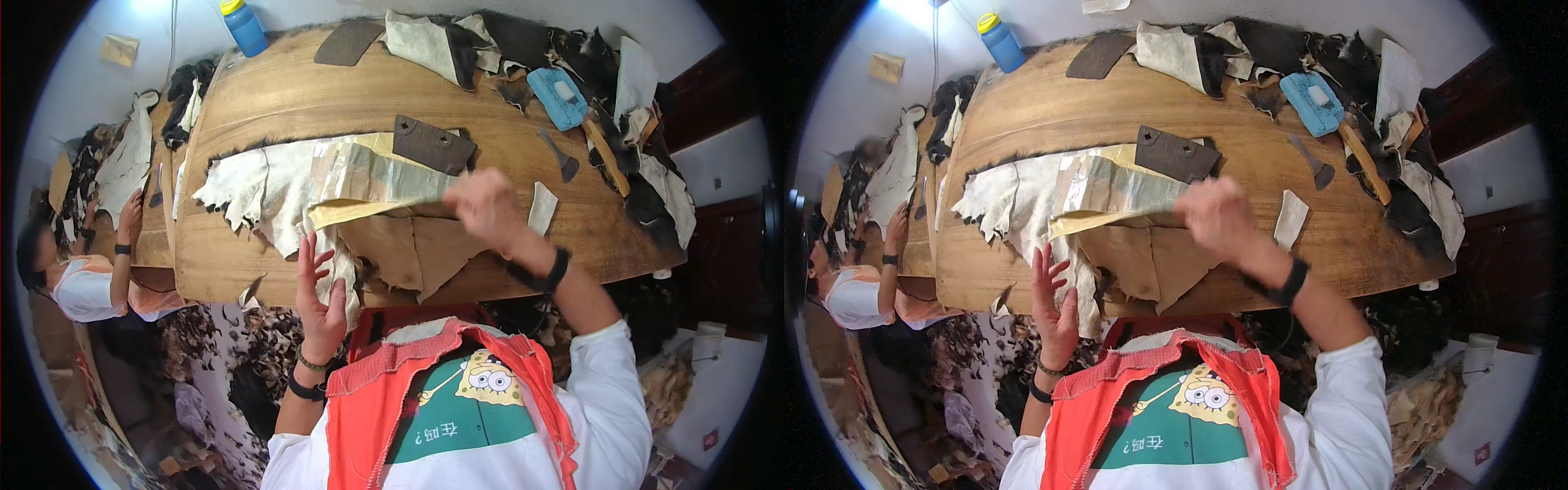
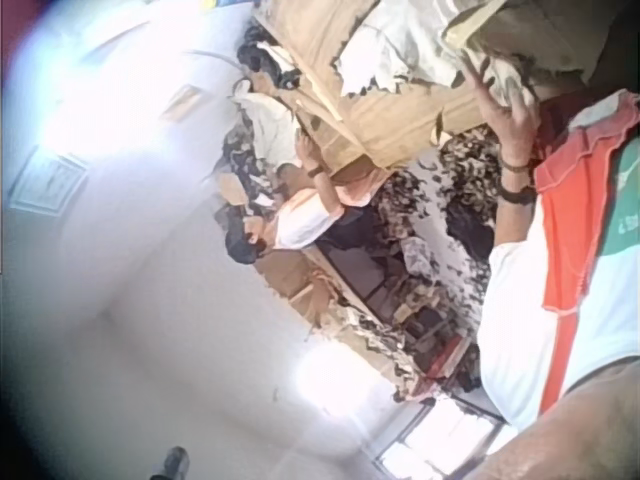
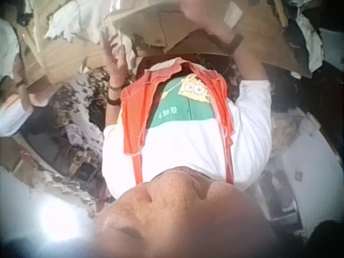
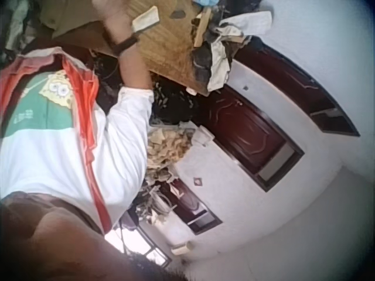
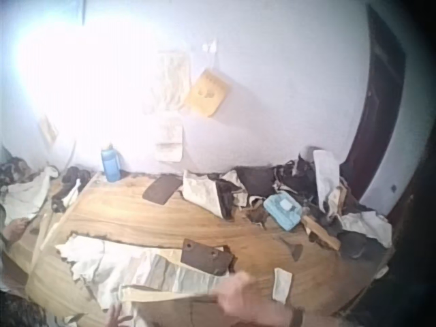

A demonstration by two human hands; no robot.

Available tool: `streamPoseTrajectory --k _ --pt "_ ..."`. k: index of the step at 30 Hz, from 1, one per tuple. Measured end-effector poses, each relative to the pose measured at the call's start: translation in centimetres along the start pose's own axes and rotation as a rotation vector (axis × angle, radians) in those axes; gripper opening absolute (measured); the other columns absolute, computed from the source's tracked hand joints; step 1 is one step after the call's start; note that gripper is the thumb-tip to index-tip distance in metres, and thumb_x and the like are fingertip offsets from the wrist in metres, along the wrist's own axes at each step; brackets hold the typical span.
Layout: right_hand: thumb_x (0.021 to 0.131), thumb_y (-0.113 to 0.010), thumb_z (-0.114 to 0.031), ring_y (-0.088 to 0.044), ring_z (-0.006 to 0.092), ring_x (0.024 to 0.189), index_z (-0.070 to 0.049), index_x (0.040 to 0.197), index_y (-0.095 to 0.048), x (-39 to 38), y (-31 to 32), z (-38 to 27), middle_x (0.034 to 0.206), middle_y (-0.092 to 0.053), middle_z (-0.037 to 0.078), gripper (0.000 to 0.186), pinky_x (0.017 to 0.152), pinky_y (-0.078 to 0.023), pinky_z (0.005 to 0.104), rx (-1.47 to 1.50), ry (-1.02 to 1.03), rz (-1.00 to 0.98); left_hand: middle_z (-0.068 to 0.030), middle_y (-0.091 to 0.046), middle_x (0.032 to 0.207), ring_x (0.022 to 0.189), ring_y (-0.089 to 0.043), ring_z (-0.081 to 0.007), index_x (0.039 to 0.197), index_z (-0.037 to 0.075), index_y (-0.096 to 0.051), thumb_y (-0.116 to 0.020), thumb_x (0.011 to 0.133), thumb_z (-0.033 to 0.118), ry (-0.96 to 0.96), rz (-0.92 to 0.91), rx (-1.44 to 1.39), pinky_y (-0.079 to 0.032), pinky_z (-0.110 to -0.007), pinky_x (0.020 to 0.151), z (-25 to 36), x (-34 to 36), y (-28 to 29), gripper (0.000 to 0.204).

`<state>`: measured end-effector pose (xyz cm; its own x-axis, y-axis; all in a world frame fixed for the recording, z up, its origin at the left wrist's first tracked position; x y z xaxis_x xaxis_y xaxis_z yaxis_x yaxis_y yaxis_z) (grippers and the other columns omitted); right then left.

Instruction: The recorder is marking, cutting, and preparing leather and fur pieces using templates and hand tools on a wooden workshop table.

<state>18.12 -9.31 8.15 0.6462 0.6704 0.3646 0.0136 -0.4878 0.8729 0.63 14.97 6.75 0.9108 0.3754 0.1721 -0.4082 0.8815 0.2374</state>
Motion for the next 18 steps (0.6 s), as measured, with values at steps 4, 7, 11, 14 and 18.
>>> streamPoseTrajectory --k 4,7,11,14,18 --pt "0.090 -0.058 -0.019 -0.062 0.0346 0.084 -0.011 0.103 -0.069 7.4 1.8 9.8 0.090 -0.065 0.013 0.019 0.082 -0.050 0.0450 -0.031 -0.570 -0.270 -0.0146 -0.058 0.135 0.114 -0.061 -0.0238 0.139 0.001 -0.049 -0.056 0.090 -0.002 -0.030 -0.092 0.179 -0.045 -0.035 0.097 -1.6 1.6 0.0 0.050" --pt "0.090 -0.060 -0.021 -0.062 0.0364 0.089 -0.009 0.116 -0.061 5.1 1.5 16.6 0.104 -0.062 0.015 0.028 0.081 -0.050 0.0470 -0.676 -0.506 0.108 -0.0176 -0.058 0.132 0.115 -0.059 -0.0306 0.132 0.000 -0.053 -0.059 0.091 0.003 0.053 -0.154 0.242 -0.042 -0.039 0.103 -1.7 3.4 -1.7 0.043" --pt "0.089 -0.065 -0.026 -0.060 0.0366 0.099 -0.005 0.117 -0.054 3.4 1.5 5.8 0.110 -0.059 0.018 0.036 0.089 -0.046 0.0501 -0.026 -0.477 0.027 -0.0208 -0.049 0.142 0.132 -0.043 -0.0397 0.133 0.000 -0.052 -0.065 0.090 0.012 -0.235 -0.205 0.672 -0.035 -0.049 0.110 -2.1 4.7 -0.7 0.047" --pt "0.088 -0.067 -0.025 -0.060 0.0364 0.103 -0.008 0.141 -0.047 -4.0 -0.5 -0.9 0.114 -0.060 0.016 0.059 0.089 -0.045 0.0511 -0.152 -0.286 0.059 -0.0179 -0.057 0.133 0.129 -0.049 -0.0335 0.132 0.005 -0.057 -0.067 0.091 0.022 -0.253 -0.363 0.837 -0.024 -0.060 0.114 -1.9 5.3 -1.9 0.046" --pt "0.082 -0.065 -0.011 -0.061 0.0358 0.096 -0.011 0.149 -0.040 -11.1 -1.3 -1.0 0.108 -0.060 0.014 0.071 0.084 -0.048 0.0440 -0.133 -0.400 -0.103 -0.0083 -0.067 0.075 0.085 -0.068 -0.0226 0.106 0.004 -0.070 -0.066 0.093 0.021 -0.162 -0.594 0.704 -0.037 -0.051 0.108 -0.9 5.3 -2.3 0.022"
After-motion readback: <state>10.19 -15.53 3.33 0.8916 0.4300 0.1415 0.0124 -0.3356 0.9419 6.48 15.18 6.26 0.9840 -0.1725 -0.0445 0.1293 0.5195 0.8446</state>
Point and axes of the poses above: each hand's wrist, its own x-axis towards the middle knuckle, its own y-axis out of the back of the hand, z = x × y, the point moved 3 cm from there along x, towards the middle knuckle
